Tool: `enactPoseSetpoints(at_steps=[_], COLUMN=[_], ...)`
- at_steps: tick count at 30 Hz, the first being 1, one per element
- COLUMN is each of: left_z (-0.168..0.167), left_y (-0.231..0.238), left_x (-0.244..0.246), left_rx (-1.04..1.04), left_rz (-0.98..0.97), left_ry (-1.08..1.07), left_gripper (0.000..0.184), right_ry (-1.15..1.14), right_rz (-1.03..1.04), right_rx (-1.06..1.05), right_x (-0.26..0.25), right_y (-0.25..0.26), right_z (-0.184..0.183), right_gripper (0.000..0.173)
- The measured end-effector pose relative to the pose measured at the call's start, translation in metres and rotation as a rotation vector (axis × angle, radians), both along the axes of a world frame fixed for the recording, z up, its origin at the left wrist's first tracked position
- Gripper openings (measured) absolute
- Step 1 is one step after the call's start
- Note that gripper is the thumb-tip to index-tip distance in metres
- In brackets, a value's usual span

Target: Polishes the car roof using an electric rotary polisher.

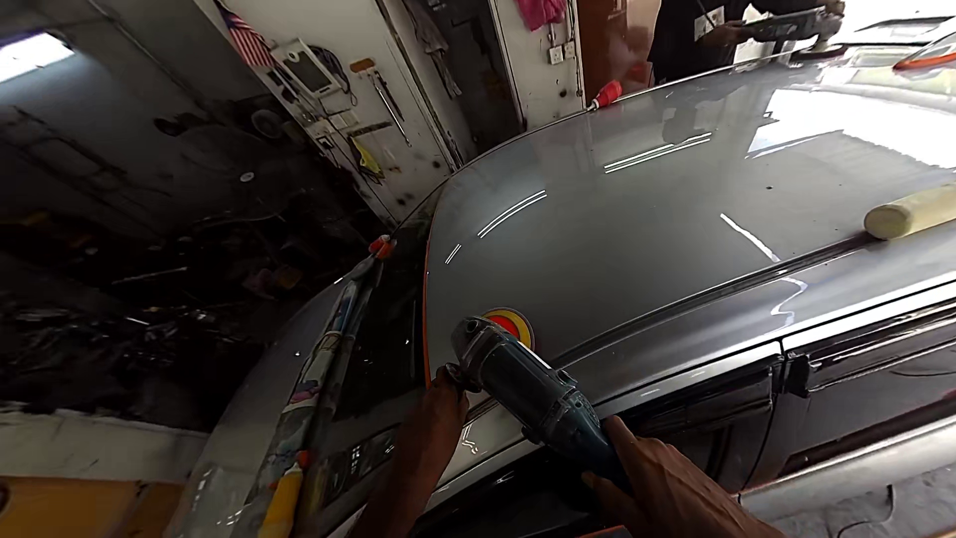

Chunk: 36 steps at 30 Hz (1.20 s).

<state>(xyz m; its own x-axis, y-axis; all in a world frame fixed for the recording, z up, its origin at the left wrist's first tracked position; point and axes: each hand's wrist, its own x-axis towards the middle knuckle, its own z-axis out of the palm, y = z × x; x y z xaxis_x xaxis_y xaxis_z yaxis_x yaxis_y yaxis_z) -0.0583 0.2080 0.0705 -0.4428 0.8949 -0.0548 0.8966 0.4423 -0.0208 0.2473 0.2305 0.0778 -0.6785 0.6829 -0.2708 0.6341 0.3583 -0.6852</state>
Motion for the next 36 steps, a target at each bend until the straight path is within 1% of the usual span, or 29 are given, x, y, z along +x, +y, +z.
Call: enactPoseSetpoints(at_steps=[2, 5, 9, 11, 13, 15, 17, 21, 25, 32, 36], left_z=[0.009, 0.020, 0.038, 0.045, 0.049, 0.051, 0.055, 0.053, 0.046, 0.022, 0.010], left_y=[0.015, 0.047, 0.107, 0.135, 0.157, 0.170, 0.174, 0.165, 0.138, 0.067, 0.028], left_x=[0.007, 0.020, 0.057, 0.080, 0.101, 0.117, 0.129, 0.129, 0.103, 0.030, -0.008], left_rx=[-0.037, -0.049, -0.060, -0.043, -0.013, 0.007, -0.008, -0.031, -0.051, -0.017, -0.030], left_rz=[-0.022, -0.084, -0.264, -0.352, -0.425, -0.482, -0.518, -0.546, -0.497, -0.305, -0.140], left_ry=[-0.007, -0.044, -0.021, -0.017, -0.024, -0.031, -0.034, -0.014, -0.003, -0.054, -0.094], left_gripper=[0.040, 0.043, 0.038, 0.039, 0.041, 0.040, 0.039, 0.040, 0.042, 0.041, 0.039], right_ry=[0.020, 0.067, 0.149, 0.142, 0.118, 0.125, 0.146, 0.130, 0.083, 0.068, 0.074], right_rz=[-0.052, -0.163, -0.339, -0.413, -0.477, -0.535, -0.581, -0.575, -0.458, -0.228, -0.137], right_rx=[0.029, 0.131, 0.258, 0.232, 0.157, 0.033, -0.039, -0.039, 0.042, 0.214, 0.283], right_x=[0.006, 0.022, 0.054, 0.072, 0.088, 0.099, 0.106, 0.108, 0.092, 0.035, -0.004], right_y=[0.003, 0.009, 0.017, 0.022, 0.024, 0.023, 0.019, 0.008, -0.005, -0.016, -0.019], right_z=[-0.003, -0.003, -0.007, -0.002, 0.008, 0.018, 0.021, 0.014, 0.009, 0.001, -0.012], right_gripper=[0.054, 0.051, 0.044, 0.044, 0.045, 0.043, 0.043, 0.046, 0.052, 0.050, 0.049])
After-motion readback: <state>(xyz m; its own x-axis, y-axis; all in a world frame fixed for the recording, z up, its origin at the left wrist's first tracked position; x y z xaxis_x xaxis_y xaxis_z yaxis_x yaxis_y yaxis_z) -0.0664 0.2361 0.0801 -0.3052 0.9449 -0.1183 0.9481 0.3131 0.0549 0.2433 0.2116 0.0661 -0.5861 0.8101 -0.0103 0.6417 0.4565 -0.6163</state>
